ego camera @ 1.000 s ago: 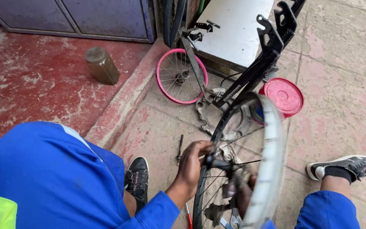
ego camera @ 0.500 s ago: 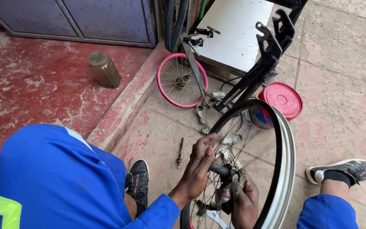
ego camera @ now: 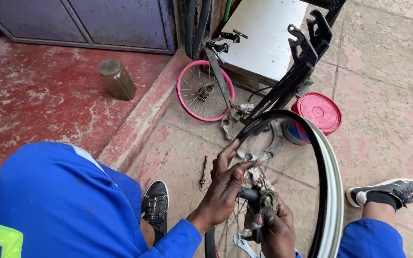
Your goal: Disassembling a bicycle wheel hub, cleaning the axle and bearings with a cloth, and inspecting the parts.
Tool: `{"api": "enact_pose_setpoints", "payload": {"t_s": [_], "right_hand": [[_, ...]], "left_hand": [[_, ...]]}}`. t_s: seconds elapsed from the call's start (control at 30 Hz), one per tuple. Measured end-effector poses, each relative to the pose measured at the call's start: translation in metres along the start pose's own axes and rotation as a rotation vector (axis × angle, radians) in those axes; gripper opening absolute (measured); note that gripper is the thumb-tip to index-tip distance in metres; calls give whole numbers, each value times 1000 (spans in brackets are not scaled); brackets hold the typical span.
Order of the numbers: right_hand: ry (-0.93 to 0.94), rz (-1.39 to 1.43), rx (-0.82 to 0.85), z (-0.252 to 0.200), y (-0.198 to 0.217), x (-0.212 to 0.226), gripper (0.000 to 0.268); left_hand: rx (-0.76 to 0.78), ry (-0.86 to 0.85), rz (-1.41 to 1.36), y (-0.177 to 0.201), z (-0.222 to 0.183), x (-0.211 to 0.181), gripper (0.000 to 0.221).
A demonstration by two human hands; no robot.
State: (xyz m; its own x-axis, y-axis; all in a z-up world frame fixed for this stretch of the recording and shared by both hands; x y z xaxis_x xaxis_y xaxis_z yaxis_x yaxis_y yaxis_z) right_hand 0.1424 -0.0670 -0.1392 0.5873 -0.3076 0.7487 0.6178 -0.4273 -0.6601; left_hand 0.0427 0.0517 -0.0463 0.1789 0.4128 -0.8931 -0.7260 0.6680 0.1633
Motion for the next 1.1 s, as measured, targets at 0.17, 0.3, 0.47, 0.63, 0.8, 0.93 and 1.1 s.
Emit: {"api": "enact_pose_setpoints", "payload": {"t_s": [0.17,0.3,0.47,0.63,0.8,0.93,1.1], "right_hand": [[-39,-194,-91,-1,10,-5,17],[-63,-174,-125,0,21,-24,22],[-48,-192,-124,2,17,-18,20],[-45,-216,-121,2,13,-12,18],[-41,-240,-127,-3,13,-9,15],[-42,-146,-136,1,47,-44,12],[-64,-651,-180,-2,33,-29,15]], "left_hand": [[-52,167,-26,1,1,24,76],[-123,588,-109,1,-13,51,55],[-82,1110,-274,-1,-28,54,87],[23,647,-33,1,-14,42,73],[-92,158,-45,3,4,13,67],[-187,565,126,6,-13,54,81],[-97,1128,-349,-1,-25,44,86]]}}
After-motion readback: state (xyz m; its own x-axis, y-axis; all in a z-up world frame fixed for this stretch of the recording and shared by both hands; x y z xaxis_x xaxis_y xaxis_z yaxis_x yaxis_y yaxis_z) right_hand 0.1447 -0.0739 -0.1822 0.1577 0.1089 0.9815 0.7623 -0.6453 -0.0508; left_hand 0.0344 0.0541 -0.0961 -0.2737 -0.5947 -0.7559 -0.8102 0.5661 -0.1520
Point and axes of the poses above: each hand's wrist, its own z-axis towards the middle knuckle, its own y-axis out of the back of the hand, x = y × z, the point moved 5 cm from there along z, towards the middle knuckle, and after that the axes turned 4 degrees about -y, right-handed, at the moved point
